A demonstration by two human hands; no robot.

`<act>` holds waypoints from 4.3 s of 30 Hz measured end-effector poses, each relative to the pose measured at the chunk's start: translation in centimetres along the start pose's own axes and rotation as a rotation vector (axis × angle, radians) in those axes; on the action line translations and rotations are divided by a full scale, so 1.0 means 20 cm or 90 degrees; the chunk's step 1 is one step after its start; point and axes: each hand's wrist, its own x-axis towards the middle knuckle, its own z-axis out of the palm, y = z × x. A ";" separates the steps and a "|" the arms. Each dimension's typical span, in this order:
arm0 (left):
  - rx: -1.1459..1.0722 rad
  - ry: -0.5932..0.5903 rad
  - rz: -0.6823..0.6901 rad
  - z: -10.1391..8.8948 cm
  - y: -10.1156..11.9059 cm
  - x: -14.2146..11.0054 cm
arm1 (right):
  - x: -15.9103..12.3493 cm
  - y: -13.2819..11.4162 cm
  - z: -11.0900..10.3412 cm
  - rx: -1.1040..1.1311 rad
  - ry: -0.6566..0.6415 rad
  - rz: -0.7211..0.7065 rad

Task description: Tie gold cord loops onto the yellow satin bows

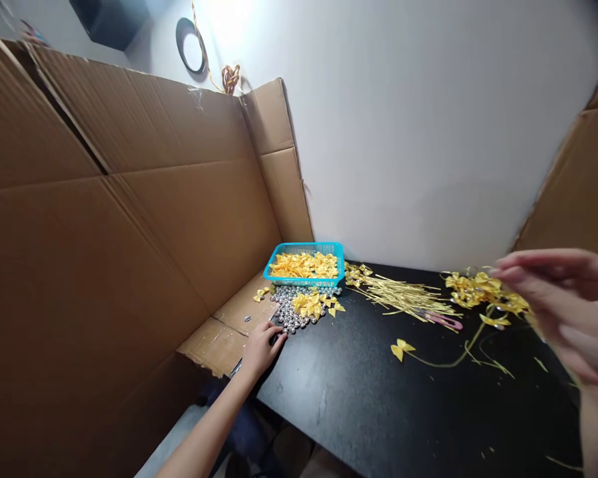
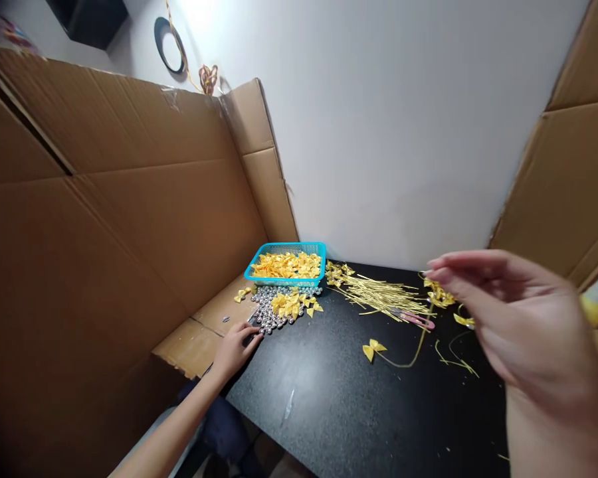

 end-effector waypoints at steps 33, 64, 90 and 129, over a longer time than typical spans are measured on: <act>-1.119 -0.094 -0.126 -0.18 1.12 0.37 | -0.30 -0.02 0.27 -0.240 -0.359 -0.154; -0.874 -0.060 0.190 -0.27 1.19 0.42 | -0.19 0.08 0.23 -0.049 -0.379 0.110; -0.614 0.039 0.341 -0.68 1.41 1.01 | 0.02 0.05 0.01 -0.024 -0.190 0.012; -0.267 -0.340 0.091 0.36 1.00 0.33 | 0.02 0.22 0.06 0.025 -0.236 0.231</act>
